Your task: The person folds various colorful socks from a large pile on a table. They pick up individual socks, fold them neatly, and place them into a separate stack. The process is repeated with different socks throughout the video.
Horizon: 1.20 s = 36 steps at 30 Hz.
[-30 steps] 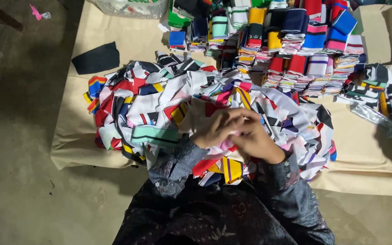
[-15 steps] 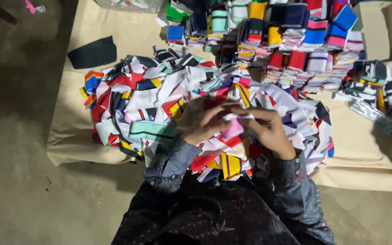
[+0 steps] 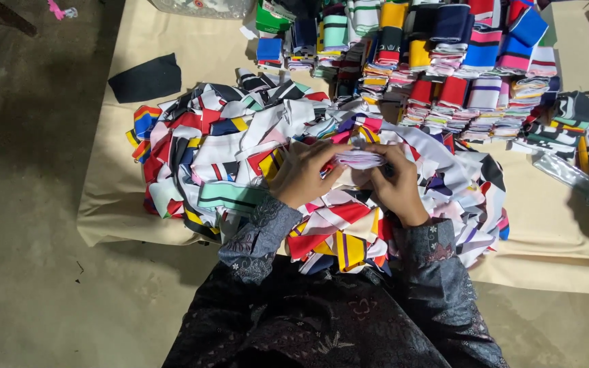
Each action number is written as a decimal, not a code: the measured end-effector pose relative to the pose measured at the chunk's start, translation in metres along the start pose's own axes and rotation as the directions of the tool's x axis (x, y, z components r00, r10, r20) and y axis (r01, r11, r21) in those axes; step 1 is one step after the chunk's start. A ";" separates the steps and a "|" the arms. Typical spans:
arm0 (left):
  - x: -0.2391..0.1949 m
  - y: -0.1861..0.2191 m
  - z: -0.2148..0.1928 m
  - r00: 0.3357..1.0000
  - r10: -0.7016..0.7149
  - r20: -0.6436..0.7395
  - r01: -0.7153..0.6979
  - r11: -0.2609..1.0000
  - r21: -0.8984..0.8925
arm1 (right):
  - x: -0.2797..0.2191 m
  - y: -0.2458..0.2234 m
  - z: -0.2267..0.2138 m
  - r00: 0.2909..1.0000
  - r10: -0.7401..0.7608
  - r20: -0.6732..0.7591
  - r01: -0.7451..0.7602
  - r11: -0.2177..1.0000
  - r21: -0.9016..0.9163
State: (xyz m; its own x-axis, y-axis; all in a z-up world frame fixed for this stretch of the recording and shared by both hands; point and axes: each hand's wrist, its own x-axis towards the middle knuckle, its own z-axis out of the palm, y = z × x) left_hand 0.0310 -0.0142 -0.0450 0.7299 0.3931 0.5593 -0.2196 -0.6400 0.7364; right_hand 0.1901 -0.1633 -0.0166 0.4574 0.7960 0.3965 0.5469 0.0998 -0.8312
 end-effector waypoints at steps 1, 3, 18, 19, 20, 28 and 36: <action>0.001 0.003 0.000 1.000 0.011 0.016 -0.011 1.000 0.005 | 0.001 -0.006 0.001 1.000 -0.009 -0.008 0.009 1.000 0.004; -0.001 0.002 0.003 0.999 0.017 0.035 -0.018 1.000 0.010 | 0.000 -0.007 0.003 1.000 -0.012 -0.016 0.012 1.000 0.009; 0.004 0.022 0.013 0.940 -0.253 -0.228 0.226 0.965 -0.136 | -0.006 0.007 0.000 0.994 0.044 -0.103 -0.033 0.993 0.109; 0.002 0.018 0.016 0.924 -0.274 -0.266 0.243 0.959 -0.144 | -0.009 0.019 0.002 0.994 0.044 -0.102 -0.031 0.992 0.122; -0.001 0.014 0.020 0.905 -0.299 -0.304 0.263 0.952 -0.154 | -0.013 0.031 0.004 0.994 0.046 -0.099 -0.032 0.990 0.135; -0.001 0.018 0.017 0.897 -0.277 -0.344 0.185 0.943 -0.277 | -0.013 0.028 0.004 0.996 0.037 -0.084 -0.022 0.985 0.169; 0.001 0.021 0.010 0.885 -0.385 -0.262 0.245 0.864 -0.440 | -0.012 0.026 0.003 0.991 0.104 -0.081 -0.088 0.979 0.184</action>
State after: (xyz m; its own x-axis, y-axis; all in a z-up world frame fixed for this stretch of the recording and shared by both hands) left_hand 0.0334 -0.0337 -0.0325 0.5609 0.7670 0.3116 -0.2953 -0.1663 0.9408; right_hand 0.1970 -0.1683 -0.0442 0.5670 0.7512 0.3381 0.3664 0.1376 -0.9202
